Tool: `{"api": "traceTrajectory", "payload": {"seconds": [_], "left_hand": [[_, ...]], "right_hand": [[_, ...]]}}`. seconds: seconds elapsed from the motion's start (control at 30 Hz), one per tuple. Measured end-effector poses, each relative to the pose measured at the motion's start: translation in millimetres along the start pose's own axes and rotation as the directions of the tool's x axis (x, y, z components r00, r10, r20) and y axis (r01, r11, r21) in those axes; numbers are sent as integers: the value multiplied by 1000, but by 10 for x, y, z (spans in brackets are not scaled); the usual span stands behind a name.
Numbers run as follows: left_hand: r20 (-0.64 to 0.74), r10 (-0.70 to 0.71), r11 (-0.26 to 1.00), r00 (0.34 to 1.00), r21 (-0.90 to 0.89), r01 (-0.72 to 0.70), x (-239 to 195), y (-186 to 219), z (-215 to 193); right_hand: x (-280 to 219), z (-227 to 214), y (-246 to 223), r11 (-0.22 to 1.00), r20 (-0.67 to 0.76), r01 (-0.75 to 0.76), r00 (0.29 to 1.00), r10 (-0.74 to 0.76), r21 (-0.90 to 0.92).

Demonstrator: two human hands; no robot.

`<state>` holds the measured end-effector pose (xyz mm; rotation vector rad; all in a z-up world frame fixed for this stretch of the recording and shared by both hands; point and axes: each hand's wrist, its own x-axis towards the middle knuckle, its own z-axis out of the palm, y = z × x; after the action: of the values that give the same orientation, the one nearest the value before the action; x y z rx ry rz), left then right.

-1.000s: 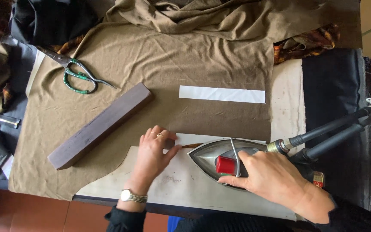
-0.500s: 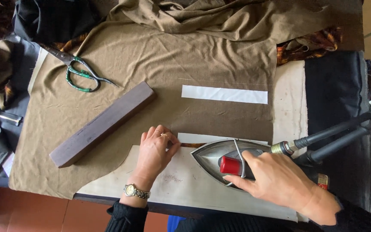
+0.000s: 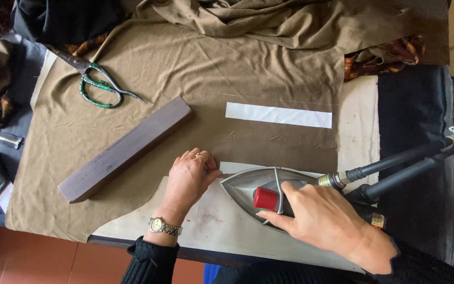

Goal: The person irons a brown fabric piece on a worktable using a steam iron and a wooden pressing block. They repeatedly position the fabric, press it with the iron, and trim the edges with scissors.

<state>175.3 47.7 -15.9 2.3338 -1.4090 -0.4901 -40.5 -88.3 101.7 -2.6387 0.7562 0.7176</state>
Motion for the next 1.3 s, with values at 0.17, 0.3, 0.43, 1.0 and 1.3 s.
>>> {"api": "traceTrajectory", "payload": {"seconds": [0.17, 0.3, 0.43, 1.0, 1.3], "left_hand": [[-37, -115, 981, 993, -163, 108, -24, -23, -276], [-395, -103, 979, 913, -203, 23, -291, -128, -710], [-253, 35, 990, 967, -126, -68, -288, -212, -492], [61, -7, 1000, 998, 30, 5, -80, 11, -128], [1, -15, 999, 1000, -40, 15, -57, -29, -115]], "right_hand": [[-23, -76, 17, 999, 88, -48, 995, 47, 13], [-68, -39, 101, 994, 113, -112, 987, 110, 17], [-102, -28, 129, 991, 133, -137, 982, 136, -2], [-58, 12, 55, 994, 18, -112, 994, 112, -17], [64, -62, -115, 997, 18, -78, 997, 78, -25]]}}
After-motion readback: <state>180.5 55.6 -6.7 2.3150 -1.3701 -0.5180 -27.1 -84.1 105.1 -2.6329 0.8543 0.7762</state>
